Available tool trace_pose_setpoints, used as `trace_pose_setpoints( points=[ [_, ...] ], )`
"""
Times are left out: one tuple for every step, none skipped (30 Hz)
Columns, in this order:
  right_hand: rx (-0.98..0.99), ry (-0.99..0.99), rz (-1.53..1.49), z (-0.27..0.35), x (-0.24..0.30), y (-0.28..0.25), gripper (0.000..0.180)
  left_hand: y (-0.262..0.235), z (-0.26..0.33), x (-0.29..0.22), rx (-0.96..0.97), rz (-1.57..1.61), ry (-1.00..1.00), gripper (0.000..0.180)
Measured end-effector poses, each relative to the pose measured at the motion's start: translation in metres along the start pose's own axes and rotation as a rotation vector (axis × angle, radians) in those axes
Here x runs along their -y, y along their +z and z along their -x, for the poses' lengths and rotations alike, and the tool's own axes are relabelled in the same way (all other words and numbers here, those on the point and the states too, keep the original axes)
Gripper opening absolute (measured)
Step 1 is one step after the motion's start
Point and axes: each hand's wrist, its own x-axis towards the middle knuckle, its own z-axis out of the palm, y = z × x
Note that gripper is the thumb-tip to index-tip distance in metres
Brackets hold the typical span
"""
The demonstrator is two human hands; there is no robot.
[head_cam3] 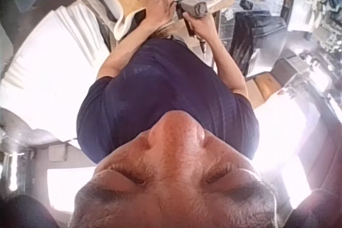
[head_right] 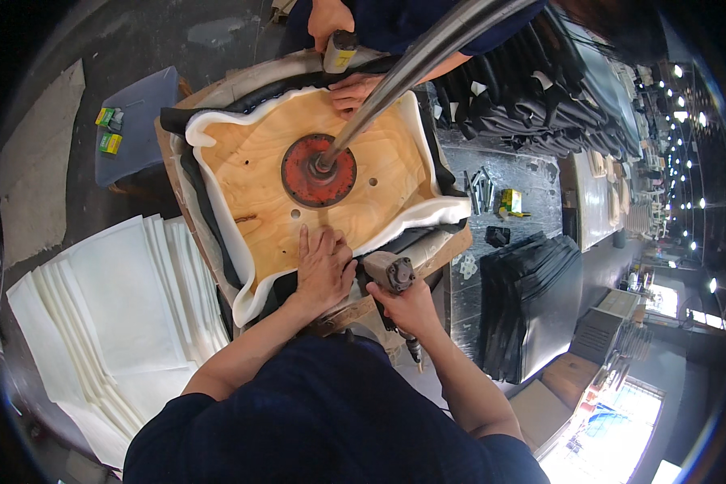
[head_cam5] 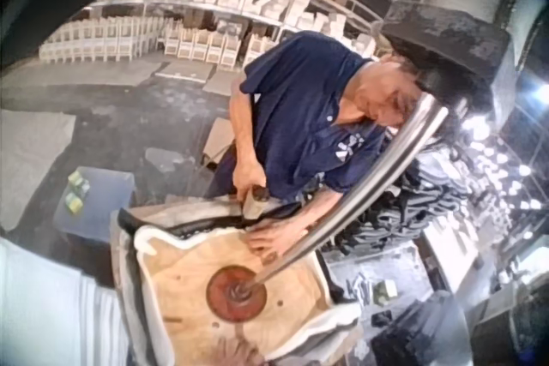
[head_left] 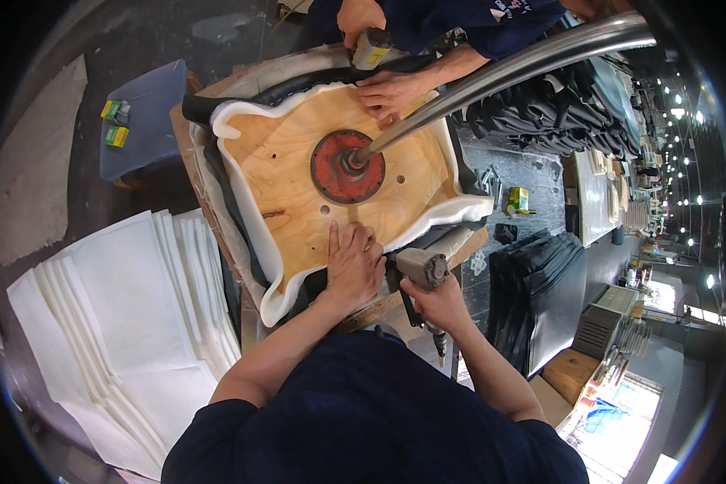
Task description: The person staples fabric to the underside of a chair seat frame using a pneumatic staple gun while a coworker holds the seat on a press. The person then places a black fabric cover and a white nonwoven sheet over the seat and continues stapling the edges.
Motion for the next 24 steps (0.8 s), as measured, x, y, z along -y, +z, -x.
trace_pose_setpoints(
  points=[
    [-0.019,-0.064,0.063,-0.003,0.0,0.001,0.032,0.001,-0.001,-0.001,-0.02,-0.008,0.006,0.021],
    [-0.038,-0.128,0.126,-0.009,0.001,0.003,0.031,0.002,-0.003,-0.003,-0.04,-0.017,0.013,0.022],
    [-0.044,-0.143,0.148,-0.011,0.001,0.003,0.032,0.002,-0.002,-0.003,-0.062,-0.031,0.02,0.023],
    [-0.051,-0.155,0.171,-0.012,0.001,0.004,0.034,0.001,-0.001,-0.002,-0.043,-0.037,0.023,0.023],
    [-0.046,-0.115,0.155,-0.012,0.0,0.003,0.037,-0.001,0.0,0.0,-0.024,-0.044,0.027,0.023],
    [-0.049,-0.078,0.136,-0.013,0.0,0.0,0.041,-0.005,-0.004,-0.002,-0.005,-0.051,0.04,0.024],
    [-0.043,-0.037,0.106,-0.011,0.0,-0.002,0.041,-0.012,-0.004,-0.003,0.018,-0.054,0.017,0.024],
    [-0.037,0.003,0.075,-0.008,-0.001,-0.003,0.041,-0.021,-0.001,-0.003,0.043,-0.057,-0.006,0.024],
    [-0.021,0.046,0.047,-0.004,-0.001,-0.002,0.041,-0.027,0.003,-0.002,0.067,-0.059,-0.039,0.025],
    [-0.028,0.05,0.028,-0.001,-0.001,-0.002,0.041,-0.027,0.004,-0.001,0.053,-0.057,-0.015,0.025],
    [-0.036,0.055,0.008,0.002,0.0,-0.003,0.042,-0.027,0.003,-0.001,0.04,-0.055,0.009,0.025],
    [-0.045,0.06,-0.009,0.005,0.001,-0.002,0.042,-0.025,0.004,0.002,0.026,-0.051,0.034,0.025],
    [-0.027,0.042,-0.001,0.006,0.001,-0.001,0.041,-0.023,0.004,0.004,0.03,-0.053,0.042,0.025],
    [-0.009,0.024,0.008,0.006,0.002,0.0,0.04,-0.021,0.002,0.007,0.034,-0.055,0.051,0.025],
    [0.01,0.009,0.014,0.007,0.001,0.0,0.038,-0.019,0.002,0.009,0.042,-0.058,0.057,0.025],
    [0.01,0.013,-0.001,0.007,0.0,0.001,0.038,-0.016,0.001,0.009,0.041,-0.041,0.045,0.024],
    [0.011,0.016,-0.016,0.007,-0.001,0.002,0.039,-0.013,0.0,0.01,0.039,-0.025,0.032,0.024],
    [0.01,0.023,-0.027,0.007,-0.001,0.003,0.039,-0.011,0.0,0.01,0.039,-0.004,0.02,0.023],
    [0.009,0.015,-0.02,0.006,-0.001,0.005,0.039,-0.009,0.0,0.01,0.032,0.002,0.012,0.023],
    [0.008,0.006,-0.012,0.005,-0.001,0.006,0.039,-0.008,0.0,0.011,0.024,0.006,0.003,0.022],
    [0.01,-0.003,-0.005,0.004,0.0,0.007,0.039,-0.007,0.0,0.011,0.016,0.01,-0.007,0.021],
    [0.011,-0.011,0.008,0.003,0.001,0.008,0.039,-0.007,0.001,0.011,0.013,0.018,-0.012,0.021],
    [0.012,-0.02,0.021,0.003,0.002,0.009,0.039,-0.007,0.002,0.011,0.011,0.026,-0.017,0.021],
    [0.009,-0.03,0.033,0.002,0.003,0.009,0.039,-0.007,0.001,0.011,0.008,0.033,-0.017,0.021]
  ],
)
